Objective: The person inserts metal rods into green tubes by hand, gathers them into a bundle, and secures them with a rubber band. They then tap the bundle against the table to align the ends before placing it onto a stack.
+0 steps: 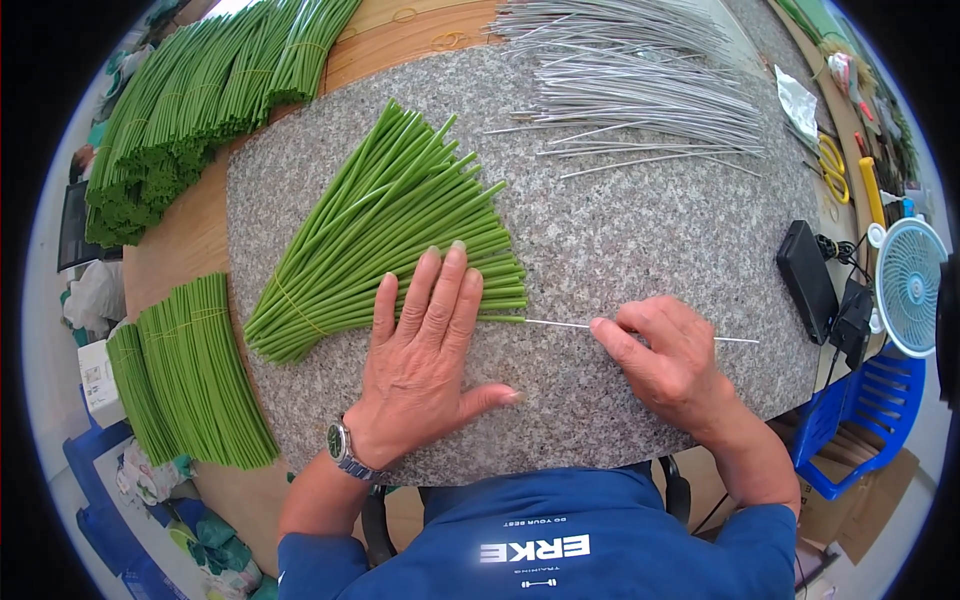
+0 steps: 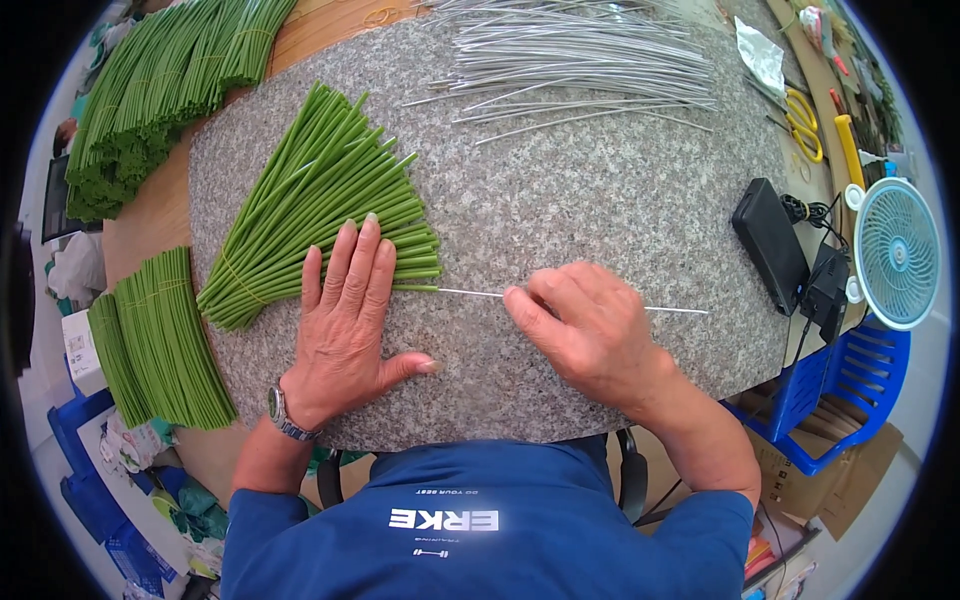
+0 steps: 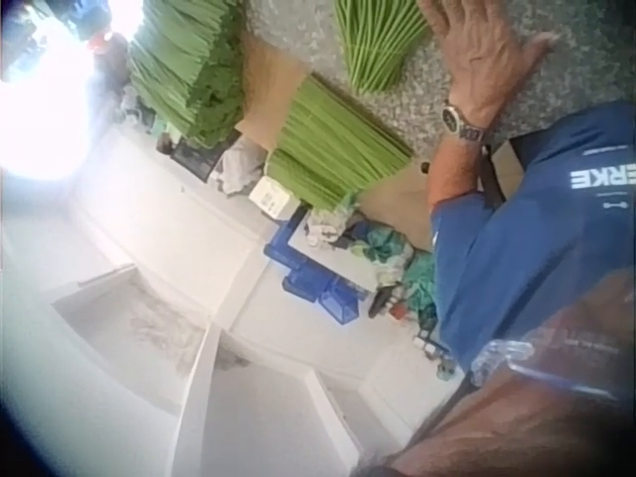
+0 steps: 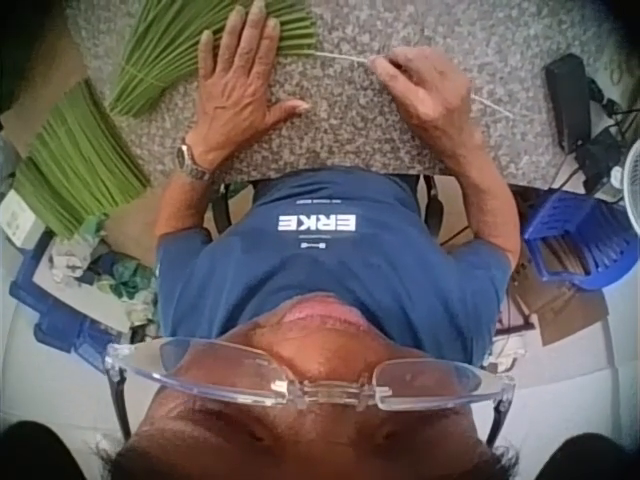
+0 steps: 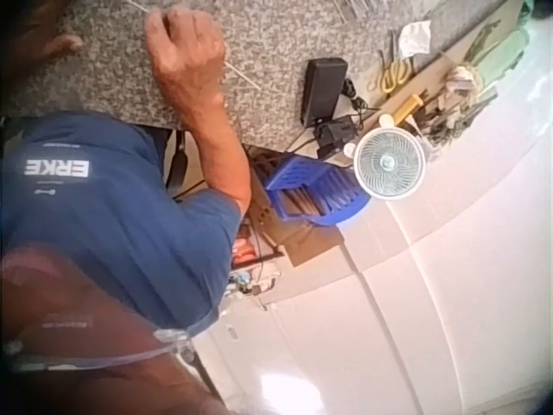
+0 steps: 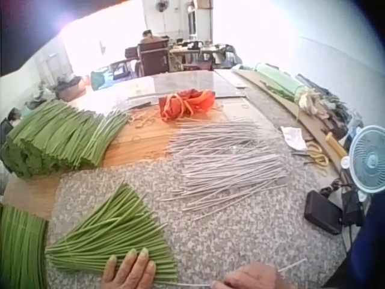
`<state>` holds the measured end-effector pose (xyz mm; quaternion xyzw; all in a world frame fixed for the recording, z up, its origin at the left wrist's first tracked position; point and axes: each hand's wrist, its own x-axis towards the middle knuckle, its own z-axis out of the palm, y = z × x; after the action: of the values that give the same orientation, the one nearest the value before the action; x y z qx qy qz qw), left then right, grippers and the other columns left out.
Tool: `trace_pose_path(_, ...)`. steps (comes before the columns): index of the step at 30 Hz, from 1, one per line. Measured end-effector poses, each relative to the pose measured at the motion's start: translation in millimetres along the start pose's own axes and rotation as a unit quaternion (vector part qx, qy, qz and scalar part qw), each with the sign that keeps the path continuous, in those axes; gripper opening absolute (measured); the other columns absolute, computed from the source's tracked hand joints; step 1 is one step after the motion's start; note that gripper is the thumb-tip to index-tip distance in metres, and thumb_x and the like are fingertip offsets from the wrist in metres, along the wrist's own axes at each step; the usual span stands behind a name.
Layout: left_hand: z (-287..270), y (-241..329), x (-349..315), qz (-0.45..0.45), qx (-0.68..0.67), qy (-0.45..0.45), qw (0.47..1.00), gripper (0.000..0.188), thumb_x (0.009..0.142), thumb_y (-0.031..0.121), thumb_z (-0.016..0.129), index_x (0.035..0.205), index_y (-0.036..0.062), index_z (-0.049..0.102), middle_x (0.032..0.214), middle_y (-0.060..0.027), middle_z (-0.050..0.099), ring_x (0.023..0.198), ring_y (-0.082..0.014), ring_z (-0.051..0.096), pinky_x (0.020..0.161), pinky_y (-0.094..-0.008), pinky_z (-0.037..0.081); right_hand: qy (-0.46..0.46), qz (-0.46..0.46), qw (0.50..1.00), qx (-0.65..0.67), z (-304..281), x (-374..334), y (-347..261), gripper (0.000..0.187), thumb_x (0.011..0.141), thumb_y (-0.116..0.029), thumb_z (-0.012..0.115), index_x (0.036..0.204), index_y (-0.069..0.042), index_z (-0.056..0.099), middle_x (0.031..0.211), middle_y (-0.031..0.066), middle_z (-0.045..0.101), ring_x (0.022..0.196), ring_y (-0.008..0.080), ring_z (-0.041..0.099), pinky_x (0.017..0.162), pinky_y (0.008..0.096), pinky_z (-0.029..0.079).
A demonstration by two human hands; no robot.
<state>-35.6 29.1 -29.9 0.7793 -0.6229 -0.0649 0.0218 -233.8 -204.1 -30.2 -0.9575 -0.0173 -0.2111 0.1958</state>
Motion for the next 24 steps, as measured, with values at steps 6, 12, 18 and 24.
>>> trace_pose_path(6, -1.9, -1.1, -1.5, -0.011, -0.039, 0.013, 0.999, 0.116, 0.093, 0.085, 0.051, 0.164, -0.0054, 0.039, 0.176, -0.0236, 0.029, 0.166, -0.0407, 0.021, 0.133, -0.0594, 0.006, -0.019, -0.023, 1.000, 0.004, 15.3, 21.5, -12.7, 0.022, 0.079, -0.013, 0.069, 0.100, -0.006, 0.069, 0.088, 0.0036, 0.059, 0.079, 0.0195, 0.063, 0.069, 0.0347, 0.052)
trace_pose_path(12, -6.5, -2.1, -9.6, 0.034, -0.094, 0.100, 0.990, 0.102, 0.093, 0.077, 0.062, 0.151, -0.0067, 0.055, 0.164, -0.0242, 0.050, 0.159, -0.0431, 0.038, 0.132, -0.0601, 0.013, -0.025, -0.003, 0.999, 0.024, 26.4, 26.3, -20.4, 0.018, 0.085, -0.017, 0.072, 0.101, -0.009, 0.069, 0.091, 0.0017, 0.064, 0.085, 0.0191, 0.064, 0.076, 0.0359, 0.048)
trace_pose_path(18, -12.2, 0.8, -21.0, 0.093, -0.142, 0.126, 0.977, 0.071, 0.093, 0.057, 0.076, 0.139, 0.0028, 0.069, 0.142, -0.0137, 0.067, 0.127, -0.0318, 0.062, 0.113, -0.0485, 0.042, 0.071, 0.054, 0.996, -0.020, 4.0, 54.2, 40.7, 0.021, 0.086, -0.016, 0.083, 0.103, -0.012, 0.072, 0.099, 0.0044, 0.069, 0.094, 0.0258, 0.066, 0.085, 0.0415, 0.049)
trace_pose_path(24, -9.1, 2.7, -14.9, 0.064, -0.169, 0.121, 0.976, 0.061, 0.083, 0.037, 0.087, 0.132, 0.0041, 0.072, 0.130, -0.0086, 0.064, 0.122, -0.0302, 0.058, 0.104, -0.0453, 0.046, 0.041, 0.069, 0.994, -0.072, 6.7, 65.1, 101.3, 0.016, 0.088, -0.014, 0.082, 0.098, -0.013, 0.069, 0.101, 0.0041, 0.065, 0.097, 0.0275, 0.062, 0.086, 0.0422, 0.044)
